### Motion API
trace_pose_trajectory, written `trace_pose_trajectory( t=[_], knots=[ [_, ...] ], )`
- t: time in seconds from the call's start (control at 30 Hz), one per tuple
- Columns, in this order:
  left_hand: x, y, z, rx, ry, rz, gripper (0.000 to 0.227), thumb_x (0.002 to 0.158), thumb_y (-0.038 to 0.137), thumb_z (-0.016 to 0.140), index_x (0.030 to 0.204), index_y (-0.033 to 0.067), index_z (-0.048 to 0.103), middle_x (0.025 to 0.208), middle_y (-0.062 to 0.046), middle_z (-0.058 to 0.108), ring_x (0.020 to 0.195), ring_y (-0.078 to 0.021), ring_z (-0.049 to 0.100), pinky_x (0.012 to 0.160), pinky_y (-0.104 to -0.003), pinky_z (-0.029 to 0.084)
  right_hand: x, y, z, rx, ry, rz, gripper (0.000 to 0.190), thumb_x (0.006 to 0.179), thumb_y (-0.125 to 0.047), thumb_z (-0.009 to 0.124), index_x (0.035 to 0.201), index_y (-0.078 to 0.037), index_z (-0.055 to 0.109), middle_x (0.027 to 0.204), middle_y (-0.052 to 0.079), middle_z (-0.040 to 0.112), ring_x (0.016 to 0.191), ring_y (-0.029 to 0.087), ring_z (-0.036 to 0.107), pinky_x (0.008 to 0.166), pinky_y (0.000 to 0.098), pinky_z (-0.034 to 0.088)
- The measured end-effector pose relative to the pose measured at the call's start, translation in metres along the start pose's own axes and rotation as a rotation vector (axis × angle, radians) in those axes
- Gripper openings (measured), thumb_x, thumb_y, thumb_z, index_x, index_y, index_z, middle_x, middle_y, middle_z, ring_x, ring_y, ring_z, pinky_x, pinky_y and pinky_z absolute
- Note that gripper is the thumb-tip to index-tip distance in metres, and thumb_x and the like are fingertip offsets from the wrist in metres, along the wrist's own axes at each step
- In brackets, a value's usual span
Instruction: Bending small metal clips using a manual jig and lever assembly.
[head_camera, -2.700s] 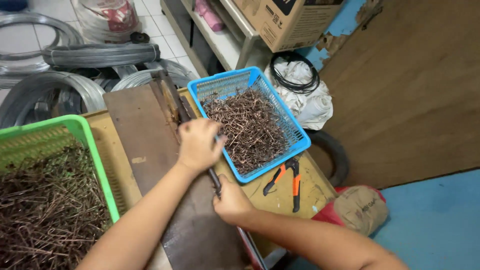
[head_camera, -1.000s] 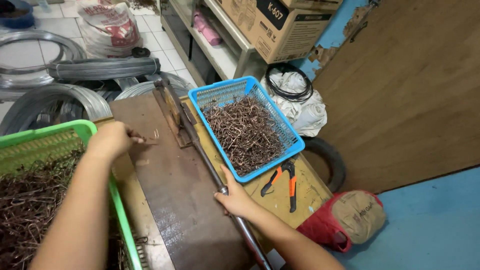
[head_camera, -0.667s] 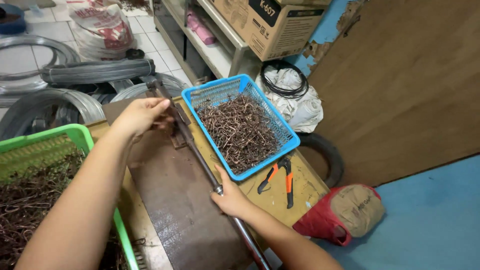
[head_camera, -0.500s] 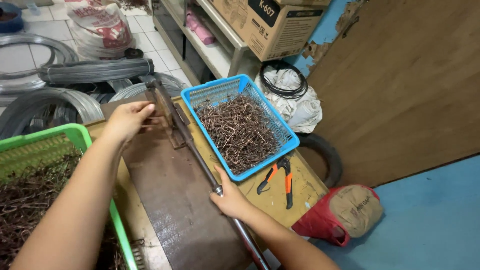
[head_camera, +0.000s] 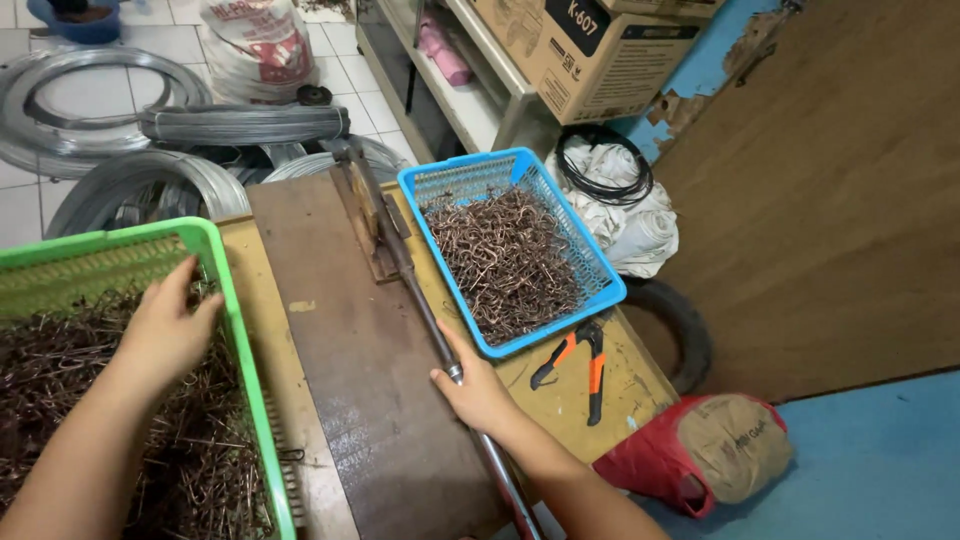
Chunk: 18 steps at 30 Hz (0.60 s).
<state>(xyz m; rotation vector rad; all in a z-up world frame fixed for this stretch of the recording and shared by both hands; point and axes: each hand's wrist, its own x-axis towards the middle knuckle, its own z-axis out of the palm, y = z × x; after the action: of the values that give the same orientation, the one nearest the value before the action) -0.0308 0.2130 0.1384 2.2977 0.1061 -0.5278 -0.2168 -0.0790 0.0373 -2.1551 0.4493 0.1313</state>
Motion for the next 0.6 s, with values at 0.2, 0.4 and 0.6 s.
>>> trace_pose_trajectory(
  t=[0.2, 0.4, 0.6],
  knots=[
    [0.012, -0.060, 0.018, 0.320, -0.053, -0.157, 0.103, 0.103, 0.005, 0.068, 0.177, 0.0266, 0.001, 0.181, -0.014, 0.013, 0.163, -0.0424, 0.019, 0.130, -0.068, 0.028, 0.005, 0.006, 0.002, 0.055, 0.010, -0.066, 0.076, 0.100, -0.019, 0.065, 0.169, -0.026, 0.034, 0.176, 0.007, 0.040, 0.162, 0.029, 0.038, 0.129, 0.0401, 0.029],
    [0.074, -0.147, 0.061, 0.688, -0.366, 0.025, 0.096, 0.103, 0.031, 0.065, 0.175, 0.0371, 0.003, 0.184, -0.002, 0.009, 0.171, -0.0319, 0.010, 0.135, -0.066, 0.015, 0.003, 0.007, 0.003, 0.014, 0.022, -0.013, 0.075, 0.099, -0.023, 0.065, 0.168, -0.035, 0.037, 0.175, 0.004, 0.043, 0.060, 0.015, 0.055, 0.084, 0.0303, 0.051],
    [0.066, -0.144, 0.058, 0.743, -0.331, 0.144, 0.073, 0.104, 0.040, 0.067, 0.166, 0.0200, 0.036, 0.168, -0.012, 0.047, 0.157, -0.0322, 0.047, 0.132, -0.050, 0.042, 0.002, 0.000, 0.001, 0.053, -0.009, -0.030, 0.076, 0.101, -0.018, 0.063, 0.169, -0.030, 0.033, 0.177, 0.007, 0.037, 0.163, 0.029, 0.036, 0.128, 0.0423, 0.030]
  ],
)
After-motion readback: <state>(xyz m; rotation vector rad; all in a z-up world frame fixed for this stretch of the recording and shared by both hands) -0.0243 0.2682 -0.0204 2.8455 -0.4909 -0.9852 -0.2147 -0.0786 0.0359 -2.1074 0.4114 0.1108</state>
